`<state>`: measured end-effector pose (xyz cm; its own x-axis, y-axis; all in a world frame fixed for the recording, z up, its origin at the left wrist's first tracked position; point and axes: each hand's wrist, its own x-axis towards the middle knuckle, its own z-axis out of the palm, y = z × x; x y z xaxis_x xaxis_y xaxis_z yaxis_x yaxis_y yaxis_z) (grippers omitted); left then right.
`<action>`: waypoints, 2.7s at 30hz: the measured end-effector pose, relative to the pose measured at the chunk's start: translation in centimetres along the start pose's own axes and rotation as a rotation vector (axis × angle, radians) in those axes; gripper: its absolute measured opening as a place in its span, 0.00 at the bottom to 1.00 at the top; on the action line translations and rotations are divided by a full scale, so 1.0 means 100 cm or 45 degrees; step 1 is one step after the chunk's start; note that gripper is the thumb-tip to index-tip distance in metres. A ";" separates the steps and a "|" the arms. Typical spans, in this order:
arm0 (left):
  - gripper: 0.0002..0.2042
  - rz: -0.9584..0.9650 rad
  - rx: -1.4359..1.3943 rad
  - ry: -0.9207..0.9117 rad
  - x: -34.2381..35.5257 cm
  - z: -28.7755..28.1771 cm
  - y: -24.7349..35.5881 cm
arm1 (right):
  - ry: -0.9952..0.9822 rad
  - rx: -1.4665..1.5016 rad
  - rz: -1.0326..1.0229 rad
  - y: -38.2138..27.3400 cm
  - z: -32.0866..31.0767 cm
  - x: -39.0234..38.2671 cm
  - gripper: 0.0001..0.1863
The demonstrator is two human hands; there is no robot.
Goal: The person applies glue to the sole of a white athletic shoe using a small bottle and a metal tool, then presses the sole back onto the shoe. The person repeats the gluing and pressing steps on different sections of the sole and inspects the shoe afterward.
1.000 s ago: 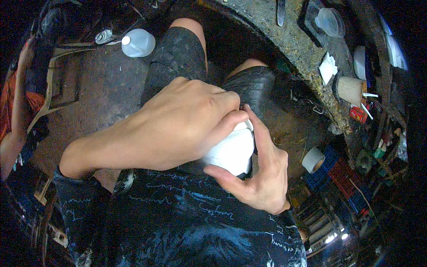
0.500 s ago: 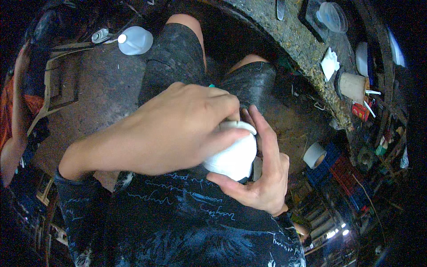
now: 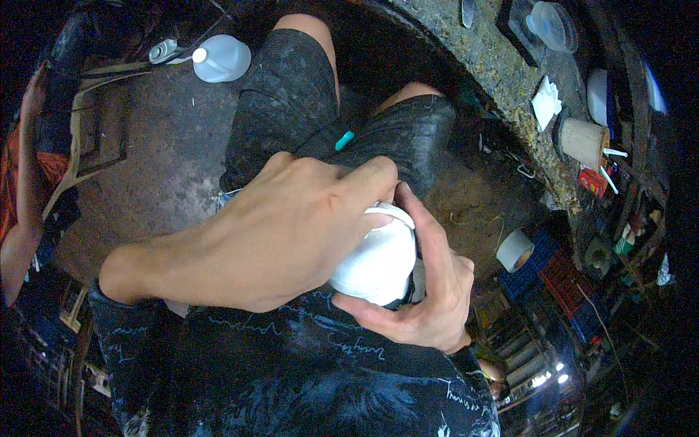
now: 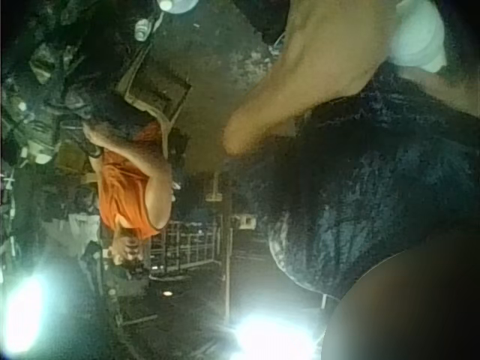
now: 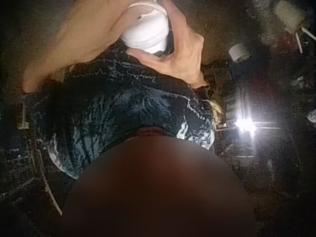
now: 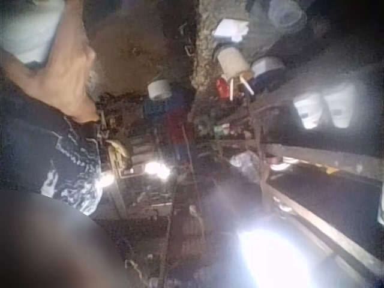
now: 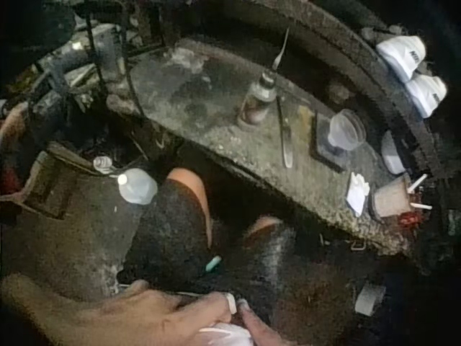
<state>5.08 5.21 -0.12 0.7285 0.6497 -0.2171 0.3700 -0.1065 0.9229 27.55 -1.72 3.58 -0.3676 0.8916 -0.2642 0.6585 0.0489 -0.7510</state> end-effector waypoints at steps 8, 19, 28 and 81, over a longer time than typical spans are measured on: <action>0.08 0.008 -0.057 0.011 0.004 0.001 -0.006 | 0.013 -0.018 -0.061 0.004 -0.001 0.000 0.65; 0.09 0.074 -0.005 0.104 0.003 0.004 -0.011 | 0.002 0.037 -0.106 0.011 -0.003 0.002 0.66; 0.10 -0.046 0.013 0.338 -0.002 -0.022 0.010 | 0.857 0.367 -0.410 0.058 -0.024 0.164 0.43; 0.10 0.004 0.162 0.096 -0.001 -0.001 0.014 | 0.512 -1.465 -0.595 0.033 -0.090 -0.007 0.16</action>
<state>5.48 5.08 1.27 0.6862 0.7033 -0.1855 0.4414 -0.2000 0.8747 35.93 1.84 6.76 -0.6243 0.7471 0.2280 0.7773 0.5653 0.2761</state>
